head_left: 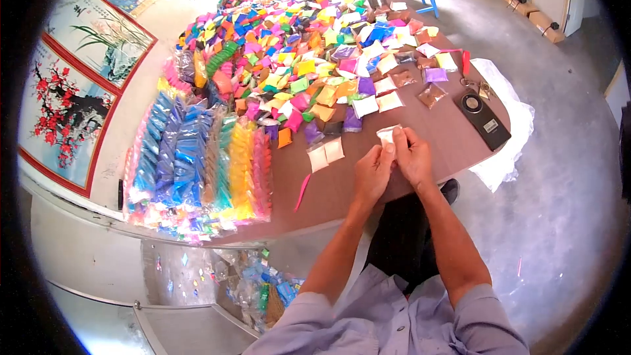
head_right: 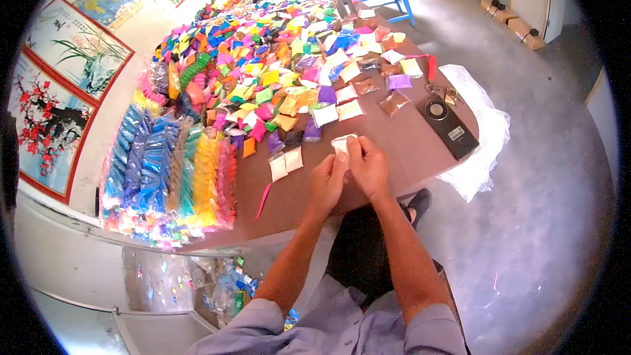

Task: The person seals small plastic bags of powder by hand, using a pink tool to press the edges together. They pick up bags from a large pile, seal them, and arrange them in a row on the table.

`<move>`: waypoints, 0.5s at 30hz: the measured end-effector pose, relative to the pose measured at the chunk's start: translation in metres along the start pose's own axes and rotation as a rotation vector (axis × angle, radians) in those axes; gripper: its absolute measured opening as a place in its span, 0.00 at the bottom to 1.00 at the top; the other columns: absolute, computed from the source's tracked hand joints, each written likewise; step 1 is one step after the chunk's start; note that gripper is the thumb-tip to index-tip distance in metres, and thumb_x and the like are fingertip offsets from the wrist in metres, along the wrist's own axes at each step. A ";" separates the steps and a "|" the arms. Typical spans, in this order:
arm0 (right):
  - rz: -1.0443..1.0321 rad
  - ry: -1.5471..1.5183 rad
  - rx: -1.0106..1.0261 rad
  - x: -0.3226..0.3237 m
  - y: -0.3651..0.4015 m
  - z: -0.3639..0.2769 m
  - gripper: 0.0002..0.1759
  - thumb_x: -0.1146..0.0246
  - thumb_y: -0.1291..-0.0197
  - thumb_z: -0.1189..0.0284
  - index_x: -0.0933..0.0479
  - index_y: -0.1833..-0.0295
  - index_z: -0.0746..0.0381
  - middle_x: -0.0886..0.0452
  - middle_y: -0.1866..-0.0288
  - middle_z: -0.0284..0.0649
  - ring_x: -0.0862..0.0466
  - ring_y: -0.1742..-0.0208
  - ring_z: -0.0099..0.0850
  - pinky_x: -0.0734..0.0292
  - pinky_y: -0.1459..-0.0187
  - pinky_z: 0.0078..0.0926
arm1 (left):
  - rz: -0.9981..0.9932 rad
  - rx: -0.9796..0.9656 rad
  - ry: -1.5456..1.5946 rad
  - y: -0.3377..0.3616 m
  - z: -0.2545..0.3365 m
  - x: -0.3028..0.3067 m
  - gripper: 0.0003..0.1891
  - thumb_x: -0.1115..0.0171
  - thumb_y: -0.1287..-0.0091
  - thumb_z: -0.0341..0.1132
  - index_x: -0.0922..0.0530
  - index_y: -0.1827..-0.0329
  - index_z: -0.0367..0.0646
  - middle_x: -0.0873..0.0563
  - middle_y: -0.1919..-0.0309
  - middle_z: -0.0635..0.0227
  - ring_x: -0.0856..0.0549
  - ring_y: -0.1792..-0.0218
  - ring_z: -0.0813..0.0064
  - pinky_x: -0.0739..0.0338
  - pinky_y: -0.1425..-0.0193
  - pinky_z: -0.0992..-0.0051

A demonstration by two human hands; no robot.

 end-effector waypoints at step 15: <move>-0.003 -0.007 -0.005 0.002 -0.004 0.005 0.20 0.36 0.23 0.60 0.20 0.63 0.66 0.17 0.74 0.47 0.17 0.75 0.34 0.21 0.67 0.39 | 0.075 0.001 0.137 -0.009 -0.019 -0.008 0.23 0.44 0.13 0.46 0.18 0.66 0.39 0.19 0.75 0.75 0.22 0.73 0.85 0.27 0.69 0.76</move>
Point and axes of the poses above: each hand's wrist, its own y-axis away from the middle knuckle, its own x-axis out of the back of the hand, z = x × y, the point moved 8 cm from there along -y, towards the middle knuckle
